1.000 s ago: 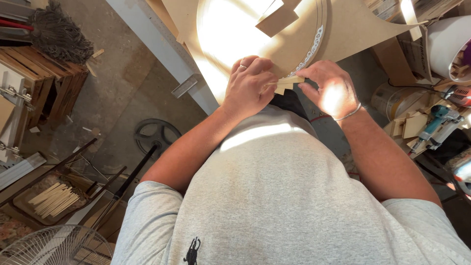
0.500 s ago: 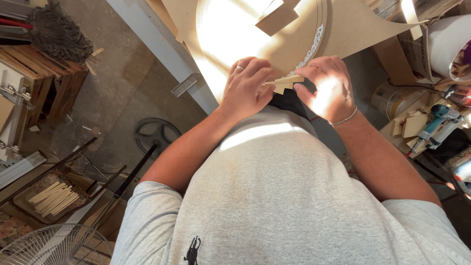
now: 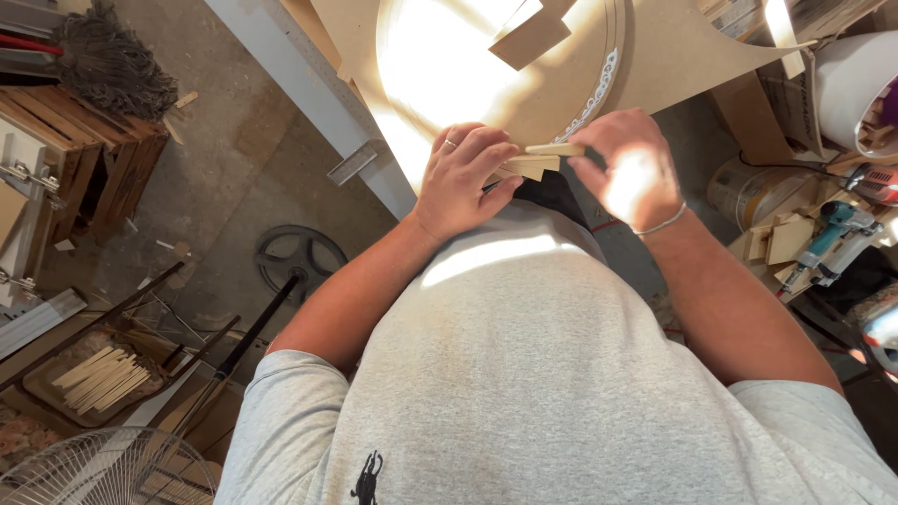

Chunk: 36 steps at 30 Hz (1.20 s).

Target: Gluing small wooden strips onto a circular template on a wooden board

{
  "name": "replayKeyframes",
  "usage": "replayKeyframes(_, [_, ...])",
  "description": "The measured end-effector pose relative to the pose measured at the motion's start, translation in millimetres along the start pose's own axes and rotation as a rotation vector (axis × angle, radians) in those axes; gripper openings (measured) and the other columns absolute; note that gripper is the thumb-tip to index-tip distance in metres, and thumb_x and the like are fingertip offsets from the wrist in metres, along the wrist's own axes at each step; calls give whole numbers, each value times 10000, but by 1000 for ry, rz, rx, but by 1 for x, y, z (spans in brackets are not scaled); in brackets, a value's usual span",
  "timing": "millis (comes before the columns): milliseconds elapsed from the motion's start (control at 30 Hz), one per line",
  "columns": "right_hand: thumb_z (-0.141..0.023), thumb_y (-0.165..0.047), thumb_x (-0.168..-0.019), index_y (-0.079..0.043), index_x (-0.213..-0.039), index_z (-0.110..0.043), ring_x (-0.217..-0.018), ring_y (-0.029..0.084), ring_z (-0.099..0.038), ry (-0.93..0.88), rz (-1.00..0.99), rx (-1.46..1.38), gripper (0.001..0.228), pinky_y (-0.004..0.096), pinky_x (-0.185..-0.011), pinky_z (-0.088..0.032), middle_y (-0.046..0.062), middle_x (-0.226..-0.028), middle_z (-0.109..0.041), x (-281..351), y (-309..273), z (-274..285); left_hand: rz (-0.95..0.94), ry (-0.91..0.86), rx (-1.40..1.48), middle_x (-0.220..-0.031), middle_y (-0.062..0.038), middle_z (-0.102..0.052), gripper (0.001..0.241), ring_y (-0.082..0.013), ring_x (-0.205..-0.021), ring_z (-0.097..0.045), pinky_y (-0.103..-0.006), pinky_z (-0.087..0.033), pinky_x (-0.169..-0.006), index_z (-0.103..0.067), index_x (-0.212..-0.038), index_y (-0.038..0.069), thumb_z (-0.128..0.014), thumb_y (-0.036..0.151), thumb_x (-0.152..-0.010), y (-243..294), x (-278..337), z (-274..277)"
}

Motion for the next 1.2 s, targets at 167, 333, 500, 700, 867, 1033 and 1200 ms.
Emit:
replayKeyframes(167, [-684, -78, -1031, -81, -1097, -711, -730, 126, -595, -98, -747, -606, 72, 293, -667, -494, 51, -800, -641, -14, -19, 22, 27, 54, 66, -1093, -27, -676, 372, -287, -1017, -650, -410, -505, -909, -696, -1170, 167, -702, 460, -940, 8, -13, 5])
replayKeyframes(333, [-508, 8, -947, -30, -1089, -602, -574, 212, -598, -40, -1157, -1370, 174, 306, -562, -557, 143, -741, -638, -28, -38, 18, 309, -86, 389, -1391, -62, -660, 815, -262, -1313, -600, -449, -525, -1129, -395, -1557, 166, -756, 562, -943, 39, -44, 28])
replayKeyframes(500, [-588, -47, -915, -58, -1031, -587, -558, 247, -624, 30, -1096, -1584, 116, 331, -563, -550, 160, -708, -622, -18, -55, 0, 361, -38, 581, -1243, -28, -719, 606, -237, -1208, -675, -393, -523, -1069, -573, -1408, 181, -838, 395, -906, 41, -50, 8])
replayKeyframes(700, [-518, -91, -954, -3, -1043, -588, -616, 241, -595, 135, -1016, -1564, 144, 376, -641, -554, 182, -732, -579, -3, -52, -11, 481, 48, 787, -1048, -52, -786, 233, -221, -1027, -755, -372, -580, -940, -747, -1230, 151, -728, 196, -1002, 49, -36, -6])
replayKeyframes(867, [-537, -49, -883, -12, -942, -578, -576, 240, -581, 189, -1010, -1452, 81, 369, -604, -573, 187, -640, -542, -2, -50, -12, 722, 162, 1179, -989, -242, -746, 432, -293, -976, -755, -439, -602, -948, -649, -1245, -77, -542, 317, -1103, 24, -29, -10])
replayKeyframes(1033, [-531, -48, -848, -30, -899, -570, -552, 273, -589, 172, -1065, -1425, 66, 386, -600, -582, 190, -590, -518, -6, -56, -6, 807, 131, 691, -415, 19, -470, 619, -95, -410, -540, -207, -448, -495, -602, -581, 136, -460, 467, -1084, 27, -34, 40])
replayKeyframes(1200, [-542, -41, -864, 4, -893, -585, -573, 265, -604, 140, -995, -1433, 68, 392, -581, -586, 201, -614, -533, -2, -61, -6, 273, -105, 417, -961, -172, -733, 337, -367, -912, -707, -492, -572, -833, -670, -1168, 95, -691, 376, -983, 43, -39, 43])
Point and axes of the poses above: each hand's wrist, its own x-axis away from the middle knuckle, its own z-axis out of the back of the hand, y = z × x, the point moved 2 cm from there along -x, towards the middle knuckle
